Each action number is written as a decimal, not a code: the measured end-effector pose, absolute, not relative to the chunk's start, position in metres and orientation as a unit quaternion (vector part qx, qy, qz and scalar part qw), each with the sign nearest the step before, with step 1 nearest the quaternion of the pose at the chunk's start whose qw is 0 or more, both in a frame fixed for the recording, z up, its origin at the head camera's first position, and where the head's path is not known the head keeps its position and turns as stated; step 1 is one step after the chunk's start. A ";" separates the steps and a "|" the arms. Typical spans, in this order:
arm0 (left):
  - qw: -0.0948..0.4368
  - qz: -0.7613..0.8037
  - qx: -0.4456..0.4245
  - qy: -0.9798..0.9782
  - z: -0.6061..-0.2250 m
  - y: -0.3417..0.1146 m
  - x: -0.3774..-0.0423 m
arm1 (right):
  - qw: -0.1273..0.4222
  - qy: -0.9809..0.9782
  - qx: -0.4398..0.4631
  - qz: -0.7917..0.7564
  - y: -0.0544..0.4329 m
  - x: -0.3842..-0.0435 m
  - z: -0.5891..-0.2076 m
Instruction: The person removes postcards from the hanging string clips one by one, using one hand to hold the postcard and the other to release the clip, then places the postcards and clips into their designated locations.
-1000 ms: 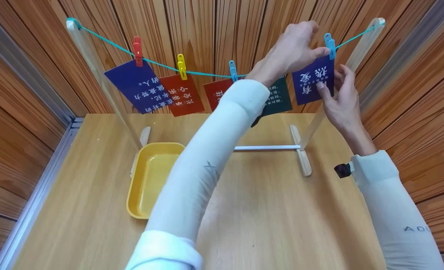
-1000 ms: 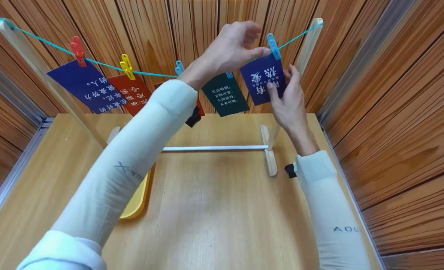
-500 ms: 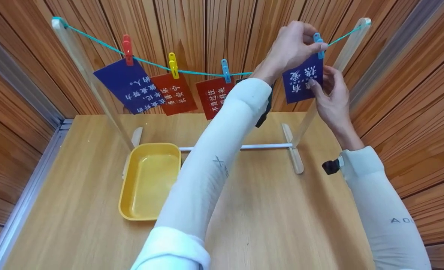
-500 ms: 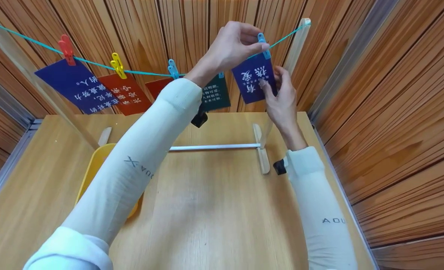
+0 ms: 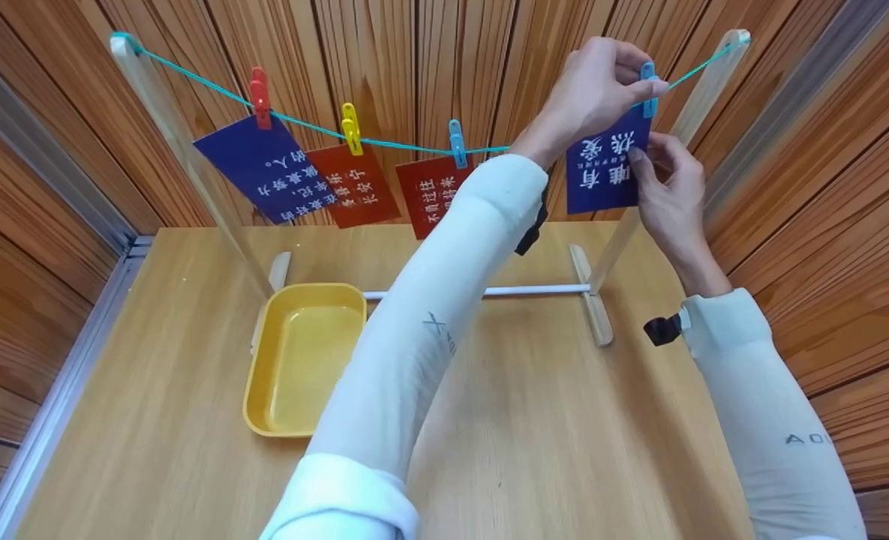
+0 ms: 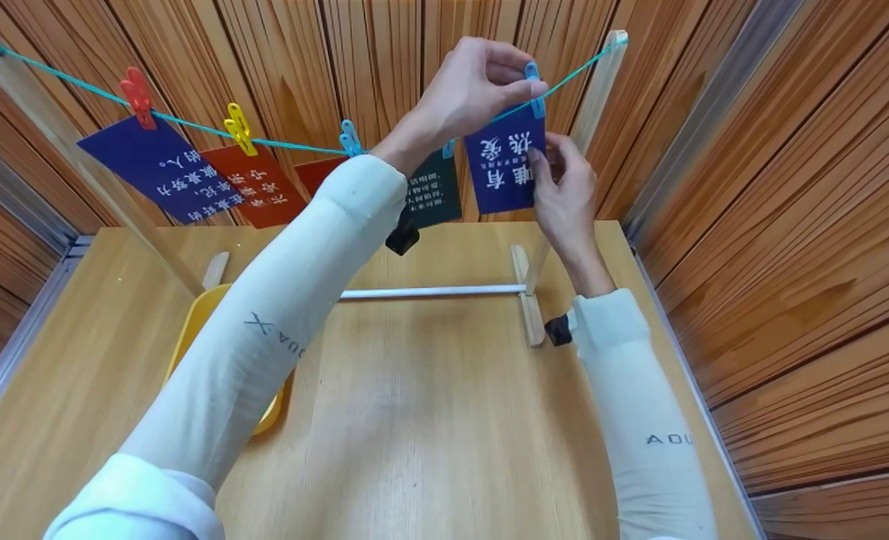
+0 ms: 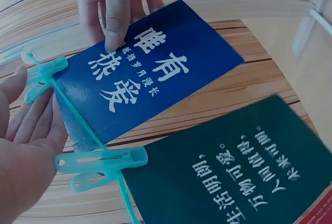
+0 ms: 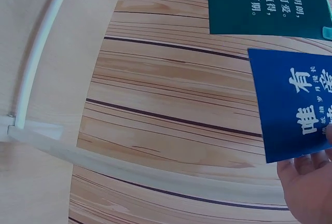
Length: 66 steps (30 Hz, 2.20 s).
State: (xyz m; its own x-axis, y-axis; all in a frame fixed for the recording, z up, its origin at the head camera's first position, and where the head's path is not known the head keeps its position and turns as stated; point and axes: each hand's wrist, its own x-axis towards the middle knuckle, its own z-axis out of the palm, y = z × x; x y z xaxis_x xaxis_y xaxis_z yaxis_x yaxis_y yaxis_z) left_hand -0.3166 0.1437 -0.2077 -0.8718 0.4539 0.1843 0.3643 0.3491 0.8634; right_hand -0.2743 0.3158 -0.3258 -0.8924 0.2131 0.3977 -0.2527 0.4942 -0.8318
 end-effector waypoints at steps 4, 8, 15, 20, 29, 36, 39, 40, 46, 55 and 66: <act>0.038 0.516 0.248 0.819 -0.209 0.142 -0.318 | 0.240 -0.827 0.018 0.509 0.316 -0.274 -0.326; 0.033 0.518 0.243 0.819 -0.212 0.140 -0.318 | 0.242 -0.825 0.021 0.511 0.317 -0.273 -0.326; 0.027 0.513 0.240 0.824 -0.214 0.145 -0.315 | 0.239 -0.822 0.010 0.516 0.319 -0.268 -0.329; 0.009 0.510 0.240 0.826 -0.215 0.149 -0.312 | 0.246 -0.813 0.010 0.528 0.321 -0.266 -0.330; -0.018 0.506 0.222 0.833 -0.216 0.144 -0.313 | 0.249 -0.803 0.028 0.541 0.315 -0.265 -0.329; -0.036 0.509 0.218 0.832 -0.214 0.134 -0.315 | 0.239 -0.806 0.044 0.540 0.308 -0.269 -0.325; -0.040 0.509 0.215 0.832 -0.213 0.133 -0.315 | 0.236 -0.810 0.043 0.536 0.307 -0.269 -0.324; -0.040 0.508 0.215 0.833 -0.213 0.133 -0.315 | 0.235 -0.810 0.041 0.535 0.307 -0.269 -0.325; -0.049 0.503 0.222 0.834 -0.210 0.135 -0.315 | 0.238 -0.811 0.039 0.534 0.307 -0.269 -0.327; -0.067 0.509 0.228 0.827 -0.210 0.132 -0.318 | 0.243 -0.810 0.045 0.532 0.304 -0.271 -0.329; -0.073 0.530 0.222 0.815 -0.208 0.123 -0.321 | 0.247 -0.801 0.042 0.544 0.306 -0.271 -0.333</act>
State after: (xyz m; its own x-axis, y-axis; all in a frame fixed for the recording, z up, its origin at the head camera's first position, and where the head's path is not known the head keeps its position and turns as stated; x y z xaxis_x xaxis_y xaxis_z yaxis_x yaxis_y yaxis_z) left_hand -0.3207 0.1234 -0.2078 -0.8903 0.2847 0.3554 0.4403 0.3394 0.8312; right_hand -0.2710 0.3060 -0.3330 -0.8748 0.2010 0.4408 -0.3354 0.4055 -0.8504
